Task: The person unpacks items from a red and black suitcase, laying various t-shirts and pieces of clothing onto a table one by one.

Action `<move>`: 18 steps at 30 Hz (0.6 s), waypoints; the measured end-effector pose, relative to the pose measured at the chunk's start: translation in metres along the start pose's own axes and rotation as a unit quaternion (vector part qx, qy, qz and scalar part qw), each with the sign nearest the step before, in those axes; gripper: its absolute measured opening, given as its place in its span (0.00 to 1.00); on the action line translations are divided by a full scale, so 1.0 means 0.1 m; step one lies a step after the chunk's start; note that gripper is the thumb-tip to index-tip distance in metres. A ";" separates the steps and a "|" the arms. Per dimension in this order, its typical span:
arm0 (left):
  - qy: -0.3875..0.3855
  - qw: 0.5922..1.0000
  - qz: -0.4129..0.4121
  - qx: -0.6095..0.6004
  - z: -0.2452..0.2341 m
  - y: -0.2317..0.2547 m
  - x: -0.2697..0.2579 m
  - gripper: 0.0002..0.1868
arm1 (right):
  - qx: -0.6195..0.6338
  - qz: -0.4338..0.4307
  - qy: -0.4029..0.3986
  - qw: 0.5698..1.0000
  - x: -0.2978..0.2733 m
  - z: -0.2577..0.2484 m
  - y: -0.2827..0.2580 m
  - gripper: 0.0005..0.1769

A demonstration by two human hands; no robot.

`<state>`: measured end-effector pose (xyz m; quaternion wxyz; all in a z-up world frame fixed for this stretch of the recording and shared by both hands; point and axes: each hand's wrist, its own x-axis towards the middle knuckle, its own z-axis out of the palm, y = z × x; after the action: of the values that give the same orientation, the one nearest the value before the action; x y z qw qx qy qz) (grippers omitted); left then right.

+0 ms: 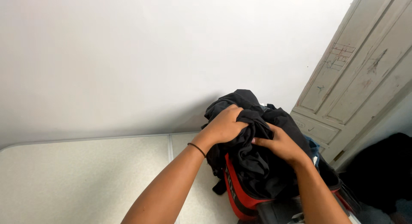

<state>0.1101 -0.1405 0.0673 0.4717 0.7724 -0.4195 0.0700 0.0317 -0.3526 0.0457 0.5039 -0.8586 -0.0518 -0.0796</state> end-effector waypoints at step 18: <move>0.224 0.882 -0.003 -0.416 -0.56 0.68 0.13 0.15 | -0.155 -0.053 0.040 0.986 -0.08 0.00 -0.48 0.47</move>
<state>0.0864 -0.1179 0.1497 0.8309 0.4707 -0.2908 0.0584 0.0156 -0.3289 0.0853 0.3617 -0.9183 -0.0639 -0.1476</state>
